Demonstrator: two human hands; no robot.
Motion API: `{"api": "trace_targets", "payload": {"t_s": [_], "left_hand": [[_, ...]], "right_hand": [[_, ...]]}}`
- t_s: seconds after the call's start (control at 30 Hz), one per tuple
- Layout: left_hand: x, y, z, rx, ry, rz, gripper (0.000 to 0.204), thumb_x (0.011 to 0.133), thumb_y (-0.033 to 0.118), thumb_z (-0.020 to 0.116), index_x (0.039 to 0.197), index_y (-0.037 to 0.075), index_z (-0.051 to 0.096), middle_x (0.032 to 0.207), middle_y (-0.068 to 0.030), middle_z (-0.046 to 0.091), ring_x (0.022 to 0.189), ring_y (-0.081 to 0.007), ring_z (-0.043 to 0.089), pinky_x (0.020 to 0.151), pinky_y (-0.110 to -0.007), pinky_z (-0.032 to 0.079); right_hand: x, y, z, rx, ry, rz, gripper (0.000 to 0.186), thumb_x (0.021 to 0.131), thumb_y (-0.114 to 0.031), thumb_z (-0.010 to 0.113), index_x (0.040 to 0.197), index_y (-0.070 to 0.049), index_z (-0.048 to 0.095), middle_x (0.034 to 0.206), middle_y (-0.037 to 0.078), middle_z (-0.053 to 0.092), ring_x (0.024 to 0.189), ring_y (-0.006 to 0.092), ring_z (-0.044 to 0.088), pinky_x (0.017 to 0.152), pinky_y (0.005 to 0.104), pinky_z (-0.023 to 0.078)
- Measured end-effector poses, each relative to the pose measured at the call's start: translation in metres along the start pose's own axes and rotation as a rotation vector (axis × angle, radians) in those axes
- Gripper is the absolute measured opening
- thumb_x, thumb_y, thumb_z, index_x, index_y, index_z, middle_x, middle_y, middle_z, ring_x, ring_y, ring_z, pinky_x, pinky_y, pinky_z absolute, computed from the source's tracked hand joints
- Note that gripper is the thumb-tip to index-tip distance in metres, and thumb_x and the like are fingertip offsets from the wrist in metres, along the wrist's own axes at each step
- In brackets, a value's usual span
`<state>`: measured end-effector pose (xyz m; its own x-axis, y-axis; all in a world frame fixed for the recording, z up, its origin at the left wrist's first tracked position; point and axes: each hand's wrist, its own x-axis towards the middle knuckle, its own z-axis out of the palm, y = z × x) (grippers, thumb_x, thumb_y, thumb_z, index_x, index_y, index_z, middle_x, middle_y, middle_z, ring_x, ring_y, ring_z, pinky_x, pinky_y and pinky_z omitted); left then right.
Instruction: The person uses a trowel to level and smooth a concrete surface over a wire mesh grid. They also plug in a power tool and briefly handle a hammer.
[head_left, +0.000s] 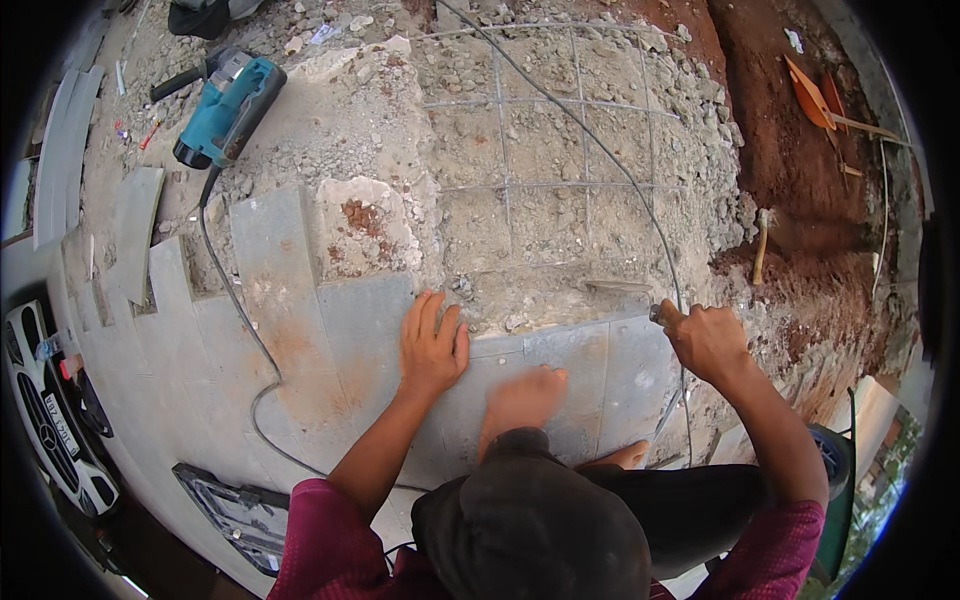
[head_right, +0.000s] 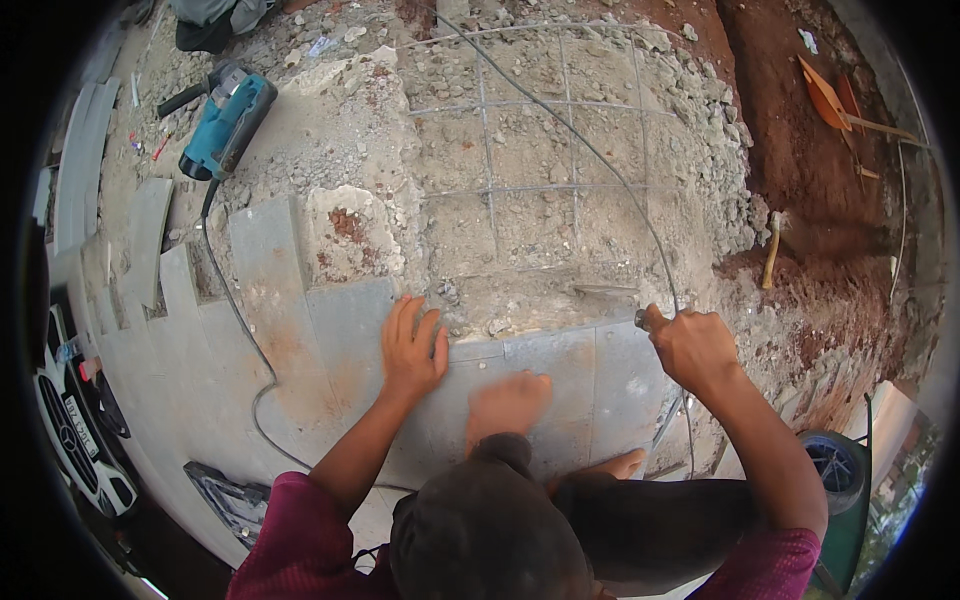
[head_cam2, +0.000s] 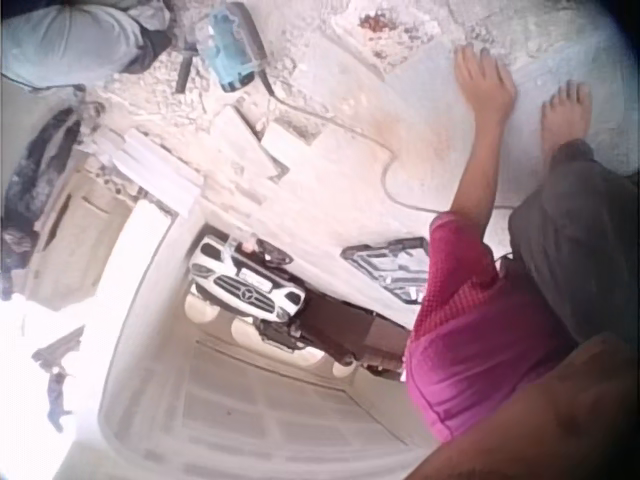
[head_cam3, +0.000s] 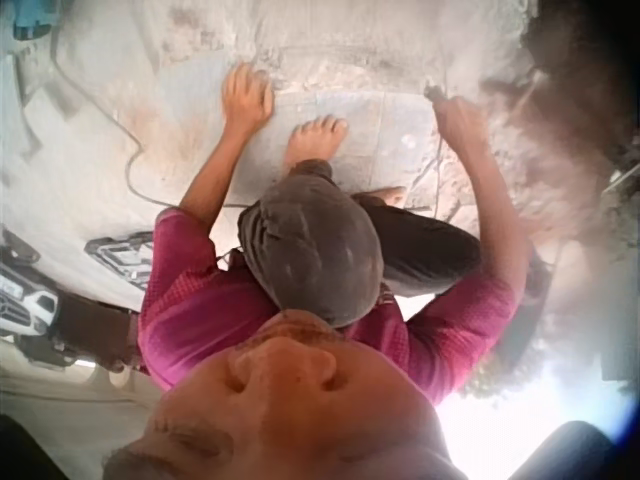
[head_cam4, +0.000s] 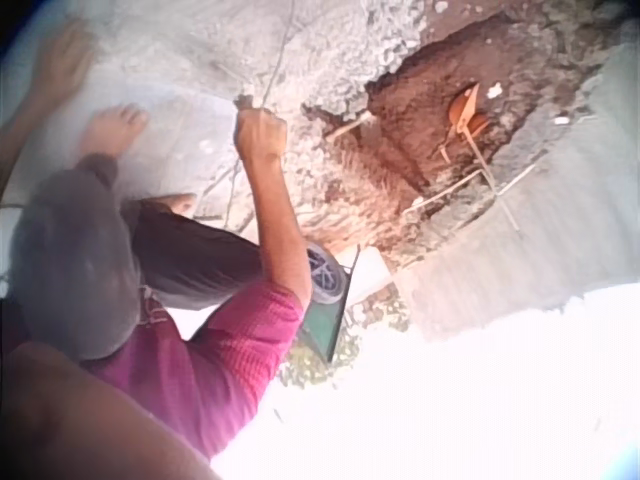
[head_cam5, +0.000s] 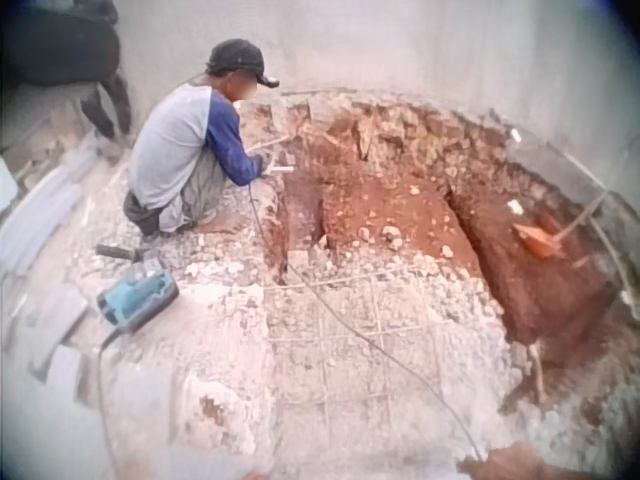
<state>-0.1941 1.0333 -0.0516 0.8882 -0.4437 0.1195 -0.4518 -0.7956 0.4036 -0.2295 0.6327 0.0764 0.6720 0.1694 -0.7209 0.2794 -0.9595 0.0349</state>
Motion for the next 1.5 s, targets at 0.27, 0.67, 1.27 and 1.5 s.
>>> {"api": "trace_targets", "payload": {"t_s": [0.27,0.67,1.27,1.5], "left_hand": [[0.0,-0.001,0.0,-0.032,-0.029,0.005,0.028,0.091,0.017,0.072,0.116,0.004,0.07,0.134,-0.0171,0.061,0.133,-0.0381,0.054,0.108,-0.05,0.045],[0.003,0.005,0.003,-0.013,-0.035,0.021,0.024,0.09,0.016,0.071,0.111,0.004,0.071,0.131,-0.0174,0.062,0.132,-0.0392,0.054,0.107,-0.05,0.044],[-0.002,0.003,-0.008,-0.004,-0.052,0.017,0.028,0.088,0.016,0.072,0.115,0.006,0.07,0.132,-0.0173,0.06,0.133,-0.04,0.053,0.108,-0.052,0.042],[-0.008,-0.003,-0.01,-0.022,-0.019,0.008,0.031,0.089,0.016,0.072,0.117,0.005,0.068,0.132,-0.0176,0.061,0.132,-0.0395,0.054,0.107,-0.051,0.044]], "right_hand": [[0.07,-0.07,0.002,0.058,0.156,-0.16,0.05,0.094,-0.013,0.06,0.144,-0.006,0.058,0.079,0.017,0.072,0.066,0.0301,0.074,0.057,0.0414,0.059],[0.034,-0.04,0.029,0.249,-0.013,0.091,0.043,0.107,-0.035,0.052,0.141,-0.011,0.057,0.077,0.022,0.072,0.074,0.0401,0.074,0.067,0.0513,0.059],[0.055,-0.083,-0.001,0.129,0.311,-0.225,0.034,0.093,-0.015,0.061,0.126,-0.006,0.063,0.078,0.015,0.073,0.067,0.0279,0.075,0.055,0.038,0.058],[0.055,-0.056,-0.016,0.055,0.013,-0.17,0.036,0.096,-0.012,0.058,0.132,-0.006,0.06,0.087,0.012,0.077,0.084,0.0271,0.078,0.065,0.0385,0.06]]}}
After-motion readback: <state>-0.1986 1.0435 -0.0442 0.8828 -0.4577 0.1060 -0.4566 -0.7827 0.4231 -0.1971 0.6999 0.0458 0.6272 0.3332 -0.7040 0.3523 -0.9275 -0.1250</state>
